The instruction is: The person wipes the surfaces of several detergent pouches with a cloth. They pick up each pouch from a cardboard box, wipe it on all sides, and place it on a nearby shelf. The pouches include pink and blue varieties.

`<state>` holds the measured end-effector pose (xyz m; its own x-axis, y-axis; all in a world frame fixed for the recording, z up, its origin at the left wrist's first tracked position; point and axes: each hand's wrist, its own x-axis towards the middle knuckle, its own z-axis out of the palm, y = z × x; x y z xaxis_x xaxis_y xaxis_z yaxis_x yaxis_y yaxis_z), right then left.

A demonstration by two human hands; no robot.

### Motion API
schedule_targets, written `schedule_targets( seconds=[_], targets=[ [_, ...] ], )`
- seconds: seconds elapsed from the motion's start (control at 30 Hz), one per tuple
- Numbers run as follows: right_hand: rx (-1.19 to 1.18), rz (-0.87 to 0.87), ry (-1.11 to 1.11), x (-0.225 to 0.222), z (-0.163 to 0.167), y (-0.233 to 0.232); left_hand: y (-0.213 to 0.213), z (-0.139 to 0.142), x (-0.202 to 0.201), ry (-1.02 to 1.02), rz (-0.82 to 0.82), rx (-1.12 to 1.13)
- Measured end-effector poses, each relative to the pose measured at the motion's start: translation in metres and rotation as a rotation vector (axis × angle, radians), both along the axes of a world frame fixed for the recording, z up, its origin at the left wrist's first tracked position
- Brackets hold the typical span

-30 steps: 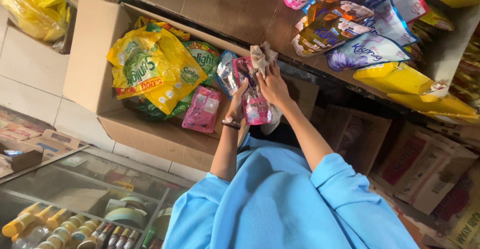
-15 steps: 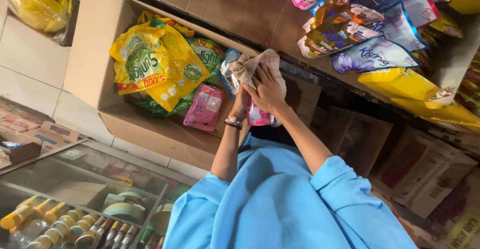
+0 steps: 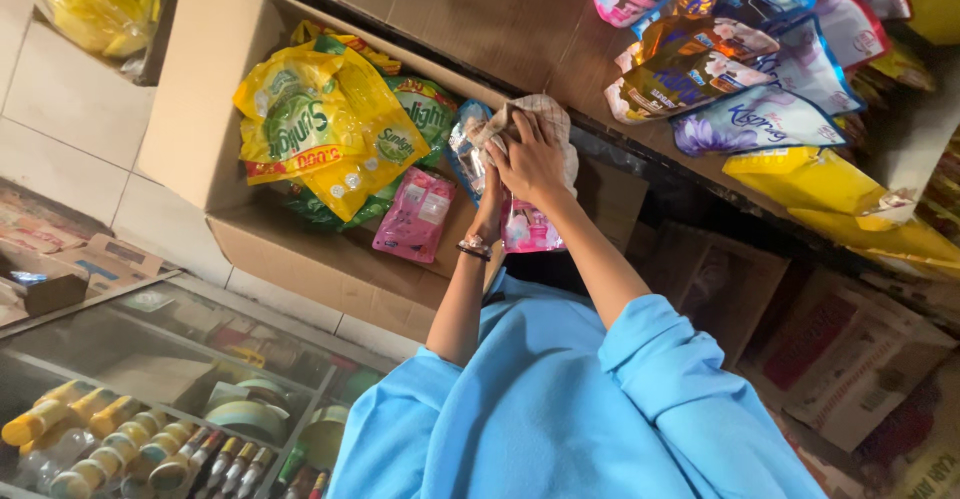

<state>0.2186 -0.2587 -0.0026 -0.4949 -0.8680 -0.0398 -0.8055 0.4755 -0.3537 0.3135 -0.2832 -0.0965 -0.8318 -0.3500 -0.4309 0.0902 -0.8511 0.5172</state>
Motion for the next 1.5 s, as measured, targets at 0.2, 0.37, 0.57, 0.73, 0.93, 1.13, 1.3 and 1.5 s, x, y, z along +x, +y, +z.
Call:
schedule_targets(
  seconds=[0.2, 0.37, 0.57, 0.73, 0.93, 1.13, 1.3, 1.5],
  targets=[
    [-0.011, -0.068, 0.021, 0.008, 0.008, -0.003, -0.002, 0.009, 0.002, -0.005, -0.02, 0.05],
    [-0.097, -0.085, 0.049, 0.008, 0.001, 0.001, -0.004, 0.023, 0.005, 0.053, 0.038, 0.013],
    [-0.14, -0.076, 0.0, 0.007, -0.007, 0.017, -0.005, 0.016, 0.0, 0.099, 0.084, 0.035],
    [-0.119, -0.084, -0.009, 0.011, -0.015, 0.033, -0.006, 0.01, 0.001, -0.033, 0.057, 0.024],
    [-0.189, -0.055, -0.034, 0.02, -0.031, 0.057, -0.009, 0.023, 0.007, 0.04, 0.043, 0.03],
    [-0.22, -0.031, -0.047, 0.024, -0.043, 0.067, -0.011, 0.038, 0.008, 0.011, 0.045, 0.011],
    [-0.23, -0.007, -0.056, 0.025, -0.052, 0.07, -0.013, 0.028, 0.003, 0.078, 0.067, 0.04],
    [-0.238, 0.013, -0.066, 0.031, -0.058, 0.074, -0.015, 0.024, 0.003, 0.097, 0.09, 0.069]
  ],
)
